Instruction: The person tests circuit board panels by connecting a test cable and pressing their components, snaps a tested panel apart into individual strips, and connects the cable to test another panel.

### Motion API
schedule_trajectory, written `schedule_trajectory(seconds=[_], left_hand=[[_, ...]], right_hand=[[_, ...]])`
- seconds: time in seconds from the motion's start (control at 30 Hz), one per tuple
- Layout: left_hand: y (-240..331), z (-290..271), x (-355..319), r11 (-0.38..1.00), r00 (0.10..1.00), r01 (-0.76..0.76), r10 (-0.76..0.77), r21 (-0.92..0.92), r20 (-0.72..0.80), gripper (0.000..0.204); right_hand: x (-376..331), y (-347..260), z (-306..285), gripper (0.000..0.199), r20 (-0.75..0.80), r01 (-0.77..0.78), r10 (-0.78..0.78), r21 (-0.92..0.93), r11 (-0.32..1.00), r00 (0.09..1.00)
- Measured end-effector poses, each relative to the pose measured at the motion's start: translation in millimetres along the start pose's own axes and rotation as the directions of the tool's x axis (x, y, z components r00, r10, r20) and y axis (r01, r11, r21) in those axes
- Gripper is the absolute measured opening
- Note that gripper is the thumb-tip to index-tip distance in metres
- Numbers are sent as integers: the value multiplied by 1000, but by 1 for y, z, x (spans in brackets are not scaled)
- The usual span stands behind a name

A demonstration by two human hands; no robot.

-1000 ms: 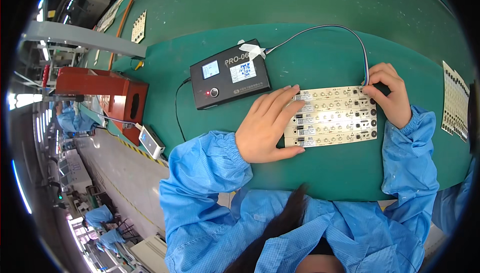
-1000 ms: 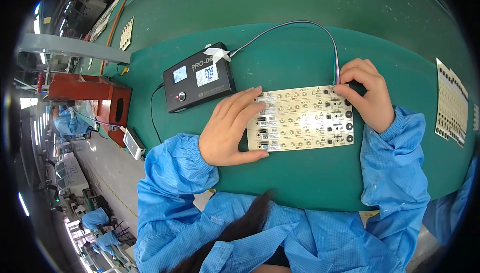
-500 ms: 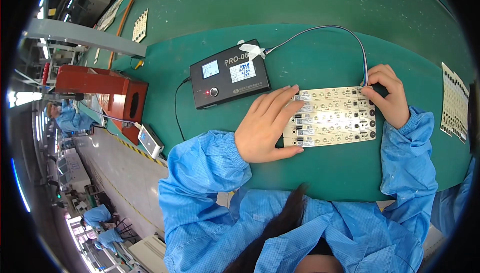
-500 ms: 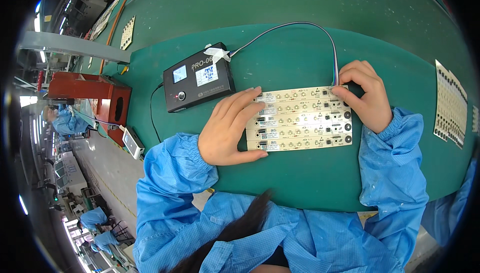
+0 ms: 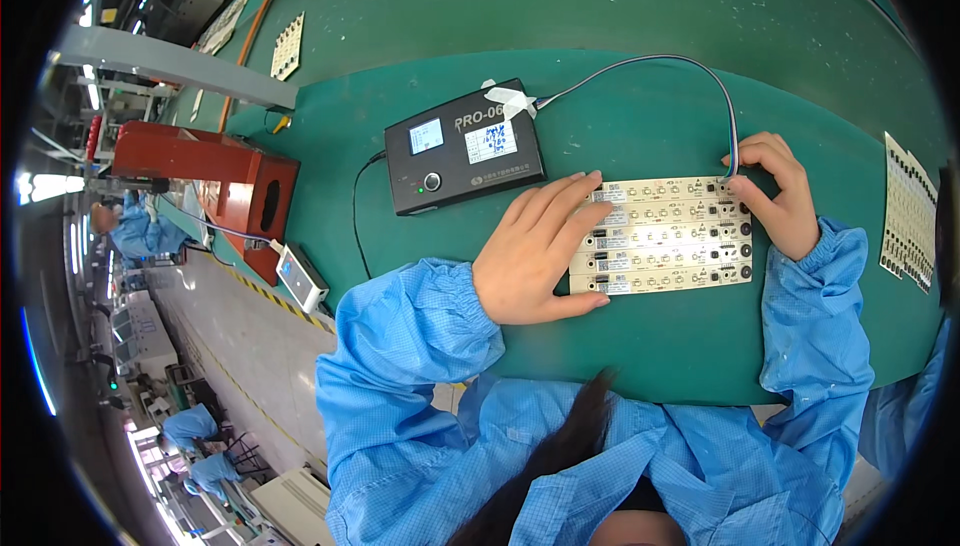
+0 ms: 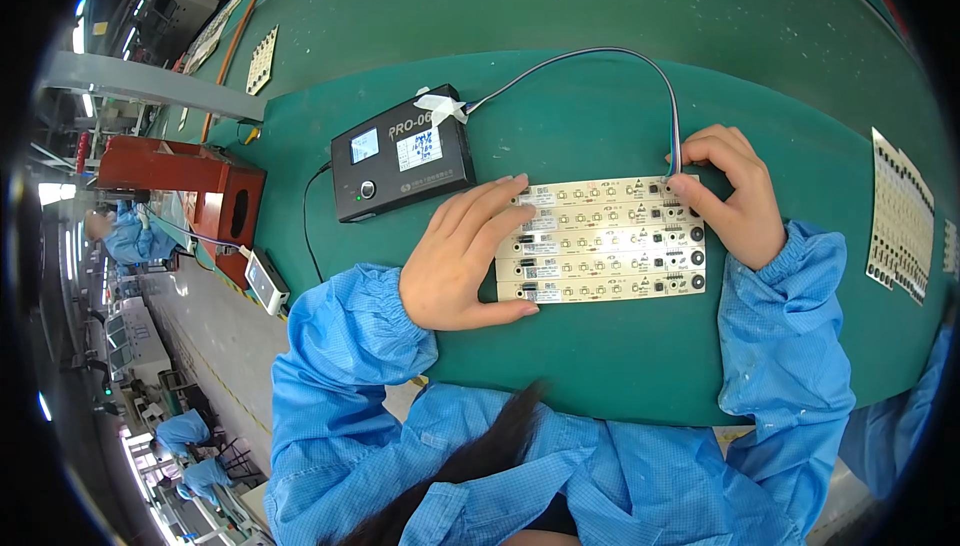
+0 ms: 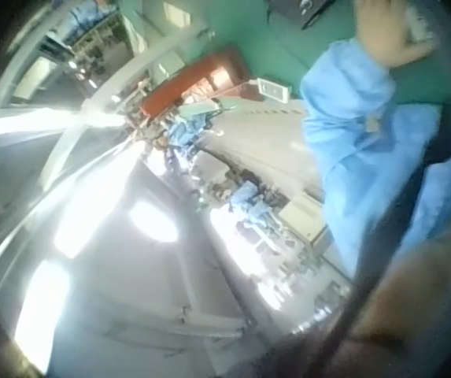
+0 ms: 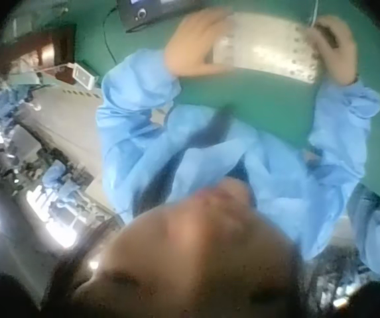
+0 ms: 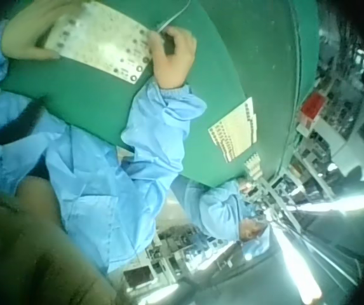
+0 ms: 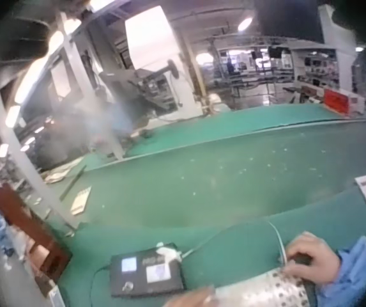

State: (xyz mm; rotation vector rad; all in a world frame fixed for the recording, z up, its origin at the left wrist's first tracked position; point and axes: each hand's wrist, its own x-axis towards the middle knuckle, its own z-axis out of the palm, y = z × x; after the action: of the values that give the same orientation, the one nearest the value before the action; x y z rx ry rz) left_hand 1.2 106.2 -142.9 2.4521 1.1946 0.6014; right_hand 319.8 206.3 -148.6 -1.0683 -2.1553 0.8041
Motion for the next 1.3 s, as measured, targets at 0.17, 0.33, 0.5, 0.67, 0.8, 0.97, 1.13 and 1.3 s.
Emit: schedule_trajectory(seconds=[0.17,0.33,0.5,0.67,0.8,0.97,1.13,1.3], left_hand=[[1,1,3,1000,1000,-12,12,-4,5,87],[-3,-3,11,1000,999,7,-8,26,36,81],[-4,-4,11,992,999,47,-46,119,-10,84],[-5,-1,12,989,997,77,-73,125,-36,84],[-5,3,16,992,998,63,-60,111,-26,83],[-5,6,16,990,998,67,-63,124,-30,83],[-4,5,15,990,997,73,-70,124,-26,83],[-5,3,14,988,997,75,-75,133,-8,83]], right_hand=[[-4,2,-1,8,0,16,-16,84,996,1000],[1,6,2,5,-97,64,-38,277,959,995],[9,18,12,6,-72,107,-89,301,948,993],[9,18,15,6,-75,61,-42,278,959,996],[12,23,18,7,-133,72,-42,228,971,990],[14,27,18,8,-119,84,-66,154,984,991],[14,26,22,8,-107,52,-29,215,975,994],[12,23,23,8,-106,46,-19,254,966,994]])
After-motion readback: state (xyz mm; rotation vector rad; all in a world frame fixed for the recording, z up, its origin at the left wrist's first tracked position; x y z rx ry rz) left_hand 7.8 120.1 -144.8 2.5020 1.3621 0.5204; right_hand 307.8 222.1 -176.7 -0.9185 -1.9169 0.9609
